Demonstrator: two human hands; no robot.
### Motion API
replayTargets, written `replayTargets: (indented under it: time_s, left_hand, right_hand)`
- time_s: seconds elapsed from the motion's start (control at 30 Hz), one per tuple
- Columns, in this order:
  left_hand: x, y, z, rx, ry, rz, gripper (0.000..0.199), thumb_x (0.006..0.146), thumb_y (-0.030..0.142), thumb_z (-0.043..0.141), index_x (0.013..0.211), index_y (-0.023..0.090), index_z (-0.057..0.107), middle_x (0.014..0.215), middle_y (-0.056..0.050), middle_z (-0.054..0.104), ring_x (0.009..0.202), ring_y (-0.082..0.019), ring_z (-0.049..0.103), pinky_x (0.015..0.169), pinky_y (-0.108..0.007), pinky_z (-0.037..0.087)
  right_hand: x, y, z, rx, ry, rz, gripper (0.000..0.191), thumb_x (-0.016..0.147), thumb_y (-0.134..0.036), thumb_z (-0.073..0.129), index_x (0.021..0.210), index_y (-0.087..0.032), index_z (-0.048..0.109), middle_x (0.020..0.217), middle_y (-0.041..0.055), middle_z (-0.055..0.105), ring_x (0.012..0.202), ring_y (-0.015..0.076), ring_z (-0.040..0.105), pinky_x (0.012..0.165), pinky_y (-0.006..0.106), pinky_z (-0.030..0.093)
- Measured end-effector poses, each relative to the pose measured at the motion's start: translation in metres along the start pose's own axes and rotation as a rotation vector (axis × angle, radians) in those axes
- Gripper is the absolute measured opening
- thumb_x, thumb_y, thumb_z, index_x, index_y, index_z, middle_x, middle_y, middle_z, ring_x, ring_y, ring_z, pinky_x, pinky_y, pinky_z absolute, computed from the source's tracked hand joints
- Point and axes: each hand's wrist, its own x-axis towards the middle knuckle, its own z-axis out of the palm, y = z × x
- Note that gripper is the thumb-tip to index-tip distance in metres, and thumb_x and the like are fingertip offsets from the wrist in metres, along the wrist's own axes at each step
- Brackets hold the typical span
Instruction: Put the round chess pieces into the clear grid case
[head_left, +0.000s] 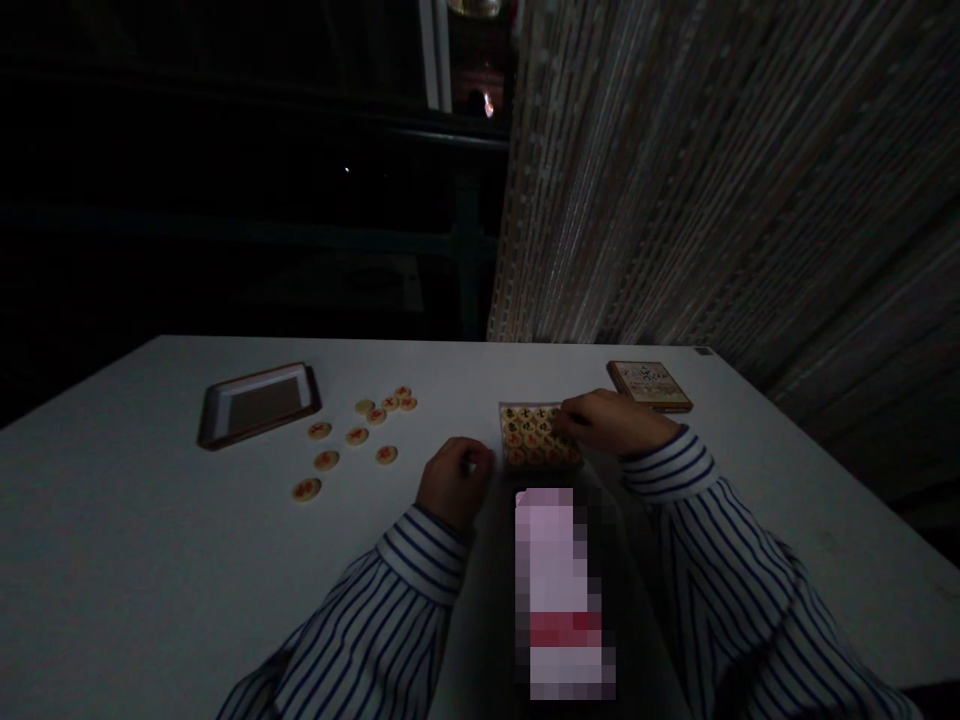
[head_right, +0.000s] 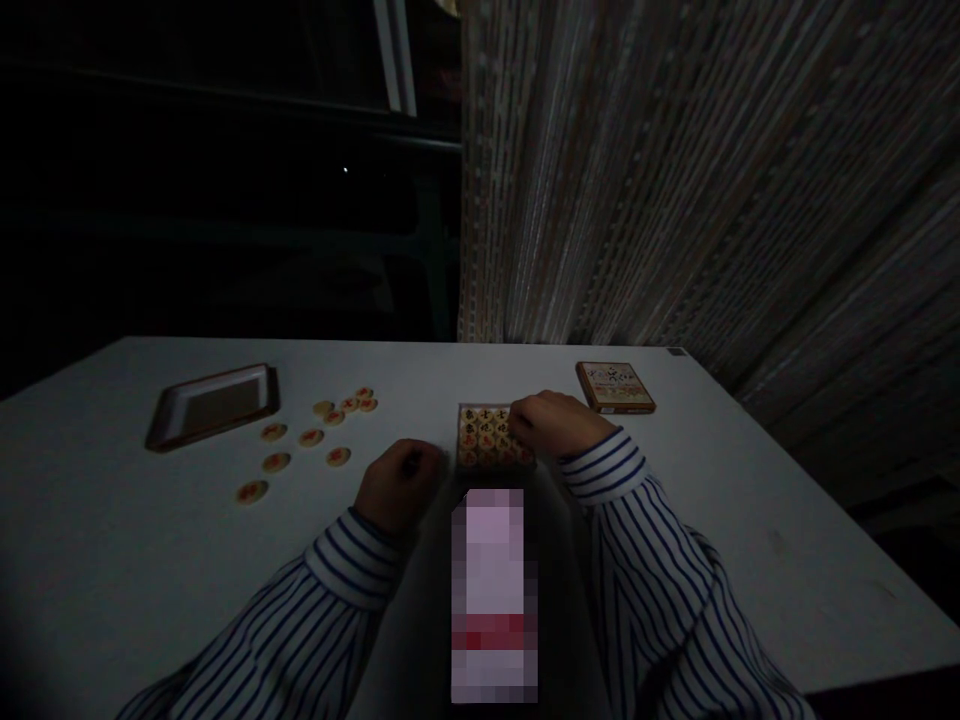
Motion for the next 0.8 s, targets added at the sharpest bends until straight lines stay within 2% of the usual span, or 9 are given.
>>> replayTargets:
  time_s: [0.17,0.4,0.57,0.7,0.8]
  left_hand:
    - [-0.001,0.002,0.000,-0.046,-0.032,-0.058,0.016,0.072,0.030,0.048,0.071,0.017,0.057,0.068,-0.002,0.062,0.063,-0.013,0.056,0.059,-0.026,0.045]
    - [0.000,0.003,-0.002,-0.095,-0.079,-0.069,0.022,0.076,0.032,0.044,0.075,0.016,0.059,0.074,-0.004,0.064,0.070,-0.015,0.058,0.067,-0.028,0.045]
    - [0.001,0.002,-0.003,-0.094,-0.057,-0.054,0.024,0.076,0.034,0.045,0.079,0.016,0.061,0.081,-0.005,0.066,0.075,-0.016,0.060,0.071,-0.029,0.046]
    - [0.001,0.005,-0.004,-0.082,-0.055,-0.044,0.028,0.076,0.035,0.043,0.082,0.016,0.062,0.085,-0.006,0.066,0.080,-0.017,0.059,0.075,-0.031,0.045]
    - [0.000,0.006,-0.004,-0.091,-0.099,-0.052,0.030,0.076,0.038,0.041,0.083,0.016,0.061,0.083,-0.006,0.066,0.079,-0.017,0.059,0.074,-0.030,0.045]
  right_hand:
    - [-0.006,0.007,-0.004,0.002,0.003,0.006,0.025,0.080,-0.032,0.040,0.084,-0.020,0.062,0.081,0.0048,0.064,0.073,0.0148,0.057,0.062,0.023,0.037]
    - [-0.012,0.005,-0.013,0.000,0.008,-0.001,0.026,0.081,-0.031,0.038,0.082,-0.019,0.061,0.080,0.0054,0.064,0.072,0.0148,0.057,0.062,0.023,0.037]
    - [-0.016,-0.001,-0.014,0.028,0.079,-0.023,0.024,0.082,-0.030,0.039,0.085,-0.019,0.060,0.082,0.0046,0.064,0.075,0.0150,0.057,0.065,0.024,0.036]
    - [-0.021,-0.014,-0.008,0.030,0.171,-0.048,0.022,0.082,-0.026,0.039,0.088,-0.018,0.059,0.085,0.0046,0.064,0.078,0.0144,0.056,0.067,0.023,0.035]
    - [-0.026,-0.025,0.008,-0.012,0.227,-0.065,0.021,0.082,-0.025,0.040,0.084,-0.016,0.059,0.083,0.0051,0.064,0.075,0.0138,0.055,0.066,0.024,0.033]
